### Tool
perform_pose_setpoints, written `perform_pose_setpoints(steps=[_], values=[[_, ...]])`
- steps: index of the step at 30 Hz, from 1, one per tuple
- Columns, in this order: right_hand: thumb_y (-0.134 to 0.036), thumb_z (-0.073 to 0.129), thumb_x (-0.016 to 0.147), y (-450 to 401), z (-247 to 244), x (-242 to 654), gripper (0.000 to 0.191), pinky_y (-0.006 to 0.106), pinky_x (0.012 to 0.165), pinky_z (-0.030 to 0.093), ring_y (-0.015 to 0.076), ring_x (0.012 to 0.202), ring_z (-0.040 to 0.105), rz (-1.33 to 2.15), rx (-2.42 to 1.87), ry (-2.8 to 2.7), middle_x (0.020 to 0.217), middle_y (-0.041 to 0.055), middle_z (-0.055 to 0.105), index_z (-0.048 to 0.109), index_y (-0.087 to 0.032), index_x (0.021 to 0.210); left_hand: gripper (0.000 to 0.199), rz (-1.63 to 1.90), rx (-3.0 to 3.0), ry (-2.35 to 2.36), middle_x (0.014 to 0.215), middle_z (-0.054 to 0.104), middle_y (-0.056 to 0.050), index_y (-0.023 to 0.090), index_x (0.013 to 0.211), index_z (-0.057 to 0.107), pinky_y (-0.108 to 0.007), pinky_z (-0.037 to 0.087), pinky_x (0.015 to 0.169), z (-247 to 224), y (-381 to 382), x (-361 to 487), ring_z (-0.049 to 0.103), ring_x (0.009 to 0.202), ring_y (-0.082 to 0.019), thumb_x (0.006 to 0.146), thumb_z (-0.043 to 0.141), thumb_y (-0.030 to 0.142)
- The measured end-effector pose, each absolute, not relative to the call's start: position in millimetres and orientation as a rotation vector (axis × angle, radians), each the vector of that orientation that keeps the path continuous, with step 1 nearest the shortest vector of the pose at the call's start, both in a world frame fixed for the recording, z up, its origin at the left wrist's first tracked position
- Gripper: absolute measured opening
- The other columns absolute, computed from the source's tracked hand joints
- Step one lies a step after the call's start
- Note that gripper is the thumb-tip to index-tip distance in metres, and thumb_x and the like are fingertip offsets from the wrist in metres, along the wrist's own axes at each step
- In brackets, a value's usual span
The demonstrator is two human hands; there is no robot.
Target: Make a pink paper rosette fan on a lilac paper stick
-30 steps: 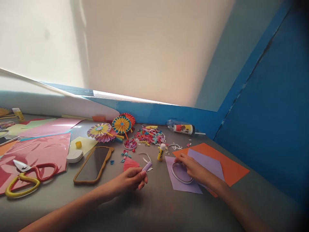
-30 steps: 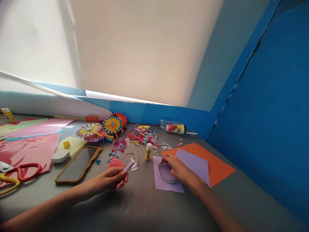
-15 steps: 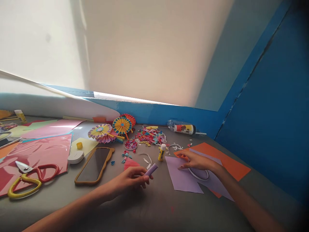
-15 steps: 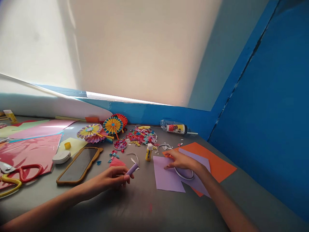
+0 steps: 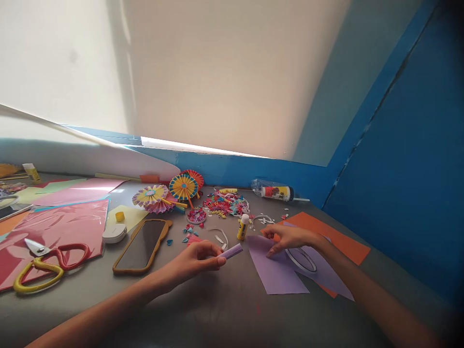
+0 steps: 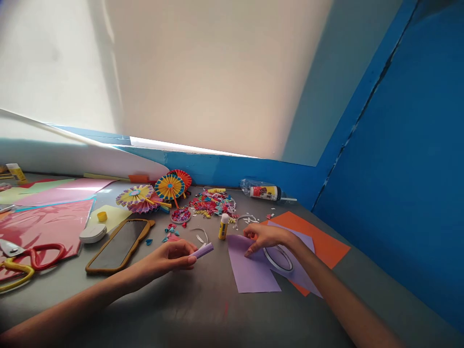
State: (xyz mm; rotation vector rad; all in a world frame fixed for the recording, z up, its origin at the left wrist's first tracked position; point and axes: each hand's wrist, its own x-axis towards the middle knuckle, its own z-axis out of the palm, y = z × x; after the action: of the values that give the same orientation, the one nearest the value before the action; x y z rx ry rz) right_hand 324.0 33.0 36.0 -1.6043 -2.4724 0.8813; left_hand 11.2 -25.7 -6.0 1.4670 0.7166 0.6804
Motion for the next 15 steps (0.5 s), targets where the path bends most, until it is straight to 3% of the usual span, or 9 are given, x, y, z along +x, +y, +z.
perform_pose_setpoints(steps=[3,6,8,10,12,15], values=[[-0.05,0.071,0.066,16,44,308,0.03,0.026,0.062,0.041,0.0207,0.078,0.057,0.927,-1.493,-2.51,0.08,0.0009,0.06,0.063,-0.022,0.074,0.023,0.715,1.598,0.744,0.13,0.051,-0.007,0.02,0.081,0.068,-0.038,0.033,0.102,-3,-22,13,0.042,0.126,-0.027,0.076,0.071,0.042],[-0.047,0.068,0.073,-4,48,282,0.025,0.023,0.058,0.039,0.0176,0.073,0.057,1.092,-1.289,-2.488,0.078,-0.0009,0.062,0.063,-0.023,0.08,0.021,0.692,1.698,0.723,0.137,0.048,-0.008,0.021,0.079,0.071,-0.039,0.032,0.103,-2,-20,15,0.033,0.134,-0.03,0.072,0.075,0.04],[-0.041,0.067,0.075,-13,48,266,0.024,0.023,0.06,0.041,0.0171,0.075,0.059,1.314,-1.087,-2.397,0.082,-0.0013,0.064,0.062,-0.023,0.09,0.025,0.637,1.707,0.698,0.122,0.06,-0.01,0.019,0.08,0.071,-0.036,0.041,0.094,-5,-20,16,0.048,0.122,-0.03,0.07,0.076,0.041],[-0.037,0.068,0.075,-17,46,253,0.031,0.023,0.062,0.043,0.0169,0.076,0.061,1.439,-0.99,-2.341,0.083,-0.0014,0.065,0.059,-0.023,0.101,0.029,0.581,1.671,0.698,0.095,0.068,-0.007,0.016,0.082,0.069,-0.032,0.046,0.079,-9,-20,15,0.062,0.096,-0.025,0.072,0.074,0.043],[-0.036,0.073,0.071,-17,42,245,0.043,0.024,0.064,0.044,0.0168,0.078,0.06,1.427,-0.961,-2.314,0.084,-0.0017,0.064,0.057,-0.023,0.108,0.033,0.593,1.609,0.729,0.077,0.067,-0.002,0.015,0.086,0.065,-0.027,0.046,0.067,-13,-19,12,0.063,0.076,-0.019,0.072,0.074,0.042],[-0.038,0.076,0.07,-16,33,238,0.043,0.024,0.064,0.043,0.0158,0.078,0.057,1.25,-0.973,-2.239,0.085,-0.0013,0.062,0.059,-0.023,0.106,0.037,0.714,1.557,0.783,0.072,0.065,0.001,0.017,0.09,0.056,-0.024,0.044,0.06,-16,-16,6,0.061,0.068,-0.015,0.069,0.078,0.037]])
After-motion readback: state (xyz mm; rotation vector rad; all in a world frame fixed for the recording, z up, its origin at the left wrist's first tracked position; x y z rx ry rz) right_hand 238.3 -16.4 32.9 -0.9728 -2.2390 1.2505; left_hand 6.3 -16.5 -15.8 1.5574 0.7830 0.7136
